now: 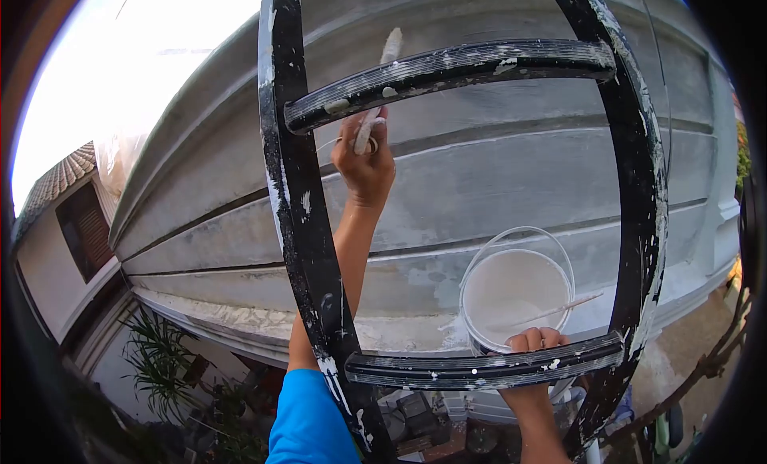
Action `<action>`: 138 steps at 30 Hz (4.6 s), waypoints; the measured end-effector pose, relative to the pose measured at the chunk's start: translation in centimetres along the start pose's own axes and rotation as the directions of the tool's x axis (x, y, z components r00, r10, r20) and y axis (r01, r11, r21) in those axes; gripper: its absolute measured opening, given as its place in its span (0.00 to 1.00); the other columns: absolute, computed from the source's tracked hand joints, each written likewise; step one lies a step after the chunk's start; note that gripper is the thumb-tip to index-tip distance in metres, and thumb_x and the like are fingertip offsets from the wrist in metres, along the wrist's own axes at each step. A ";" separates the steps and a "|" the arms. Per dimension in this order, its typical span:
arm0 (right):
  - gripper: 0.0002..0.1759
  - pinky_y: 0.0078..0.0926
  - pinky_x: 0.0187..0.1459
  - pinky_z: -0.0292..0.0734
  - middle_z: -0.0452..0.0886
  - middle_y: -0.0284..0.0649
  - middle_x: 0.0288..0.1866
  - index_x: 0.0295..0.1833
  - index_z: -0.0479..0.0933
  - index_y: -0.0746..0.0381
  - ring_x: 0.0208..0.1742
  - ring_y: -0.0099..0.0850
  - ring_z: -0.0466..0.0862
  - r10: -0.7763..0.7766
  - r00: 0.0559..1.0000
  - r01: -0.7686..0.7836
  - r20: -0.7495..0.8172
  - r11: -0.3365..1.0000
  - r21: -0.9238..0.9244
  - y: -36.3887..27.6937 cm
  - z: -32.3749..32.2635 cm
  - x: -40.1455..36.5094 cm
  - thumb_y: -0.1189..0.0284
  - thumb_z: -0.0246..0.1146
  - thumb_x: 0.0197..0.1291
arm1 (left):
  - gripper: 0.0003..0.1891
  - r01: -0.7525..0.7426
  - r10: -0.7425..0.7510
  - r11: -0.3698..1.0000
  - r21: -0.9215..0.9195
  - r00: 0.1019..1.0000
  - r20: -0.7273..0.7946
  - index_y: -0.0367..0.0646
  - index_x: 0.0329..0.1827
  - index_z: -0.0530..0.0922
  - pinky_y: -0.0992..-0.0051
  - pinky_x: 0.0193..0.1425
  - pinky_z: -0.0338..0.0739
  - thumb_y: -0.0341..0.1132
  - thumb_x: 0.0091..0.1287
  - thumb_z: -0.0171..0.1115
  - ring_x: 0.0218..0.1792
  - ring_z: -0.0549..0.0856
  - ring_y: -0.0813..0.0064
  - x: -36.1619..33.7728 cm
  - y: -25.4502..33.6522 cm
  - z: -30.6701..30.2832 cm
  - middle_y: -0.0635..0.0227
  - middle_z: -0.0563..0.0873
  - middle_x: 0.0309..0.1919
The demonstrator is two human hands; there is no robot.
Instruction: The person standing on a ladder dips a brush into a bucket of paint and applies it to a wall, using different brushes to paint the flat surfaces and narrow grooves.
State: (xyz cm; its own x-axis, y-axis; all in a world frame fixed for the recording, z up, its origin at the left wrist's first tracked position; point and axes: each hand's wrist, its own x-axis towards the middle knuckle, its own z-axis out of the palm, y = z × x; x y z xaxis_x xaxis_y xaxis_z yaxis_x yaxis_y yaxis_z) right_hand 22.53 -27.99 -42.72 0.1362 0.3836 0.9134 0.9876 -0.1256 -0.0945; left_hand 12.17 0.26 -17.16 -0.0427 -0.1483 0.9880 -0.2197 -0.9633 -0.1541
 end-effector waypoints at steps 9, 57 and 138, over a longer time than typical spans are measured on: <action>0.18 0.49 0.50 0.63 0.72 0.38 0.32 0.31 0.71 0.57 0.45 0.41 0.73 -0.001 1.000 0.001 0.026 1.000 0.004 0.1 -0.1 -0.2 0.55 0.67 0.51 | 0.24 -0.540 0.389 0.686 0.488 0.839 0.381 0.41 0.62 0.80 0.60 0.67 0.78 0.19 0.61 0.66 0.62 0.82 0.52 6.9 1.3 0.3 0.50 0.81 0.61; 0.19 0.51 0.52 0.64 0.74 0.40 0.33 0.31 0.71 0.59 0.46 0.43 0.74 0.021 0.999 -0.022 0.037 0.999 0.026 0.0 -0.2 -0.3 0.55 0.66 0.52 | 0.12 -0.311 0.370 0.634 0.708 0.926 0.075 0.33 0.50 0.84 0.66 0.42 0.83 0.27 0.64 0.71 0.38 0.90 0.59 1.7 -4.4 -6.6 0.53 0.90 0.39; 0.15 0.49 0.48 0.64 0.72 0.38 0.33 0.33 0.71 0.56 0.44 0.41 0.74 -0.004 1.000 0.004 0.009 1.000 0.026 0.1 -0.2 -0.2 0.62 0.68 0.43 | 0.20 0.395 -0.364 0.917 -0.056 0.772 -0.521 0.34 0.63 0.77 0.67 0.52 0.85 0.41 0.76 0.58 0.49 0.88 0.63 -2.7 -6.3 -20.3 0.55 0.87 0.51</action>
State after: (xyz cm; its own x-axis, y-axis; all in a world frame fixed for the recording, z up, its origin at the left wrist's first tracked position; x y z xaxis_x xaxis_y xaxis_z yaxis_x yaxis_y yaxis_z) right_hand 22.61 -28.29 -42.78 0.1327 0.3923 0.9102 0.9898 -0.1003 -0.1011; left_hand -6.12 11.22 -19.00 -0.4608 0.3529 0.8143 -0.2730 -0.9294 0.2483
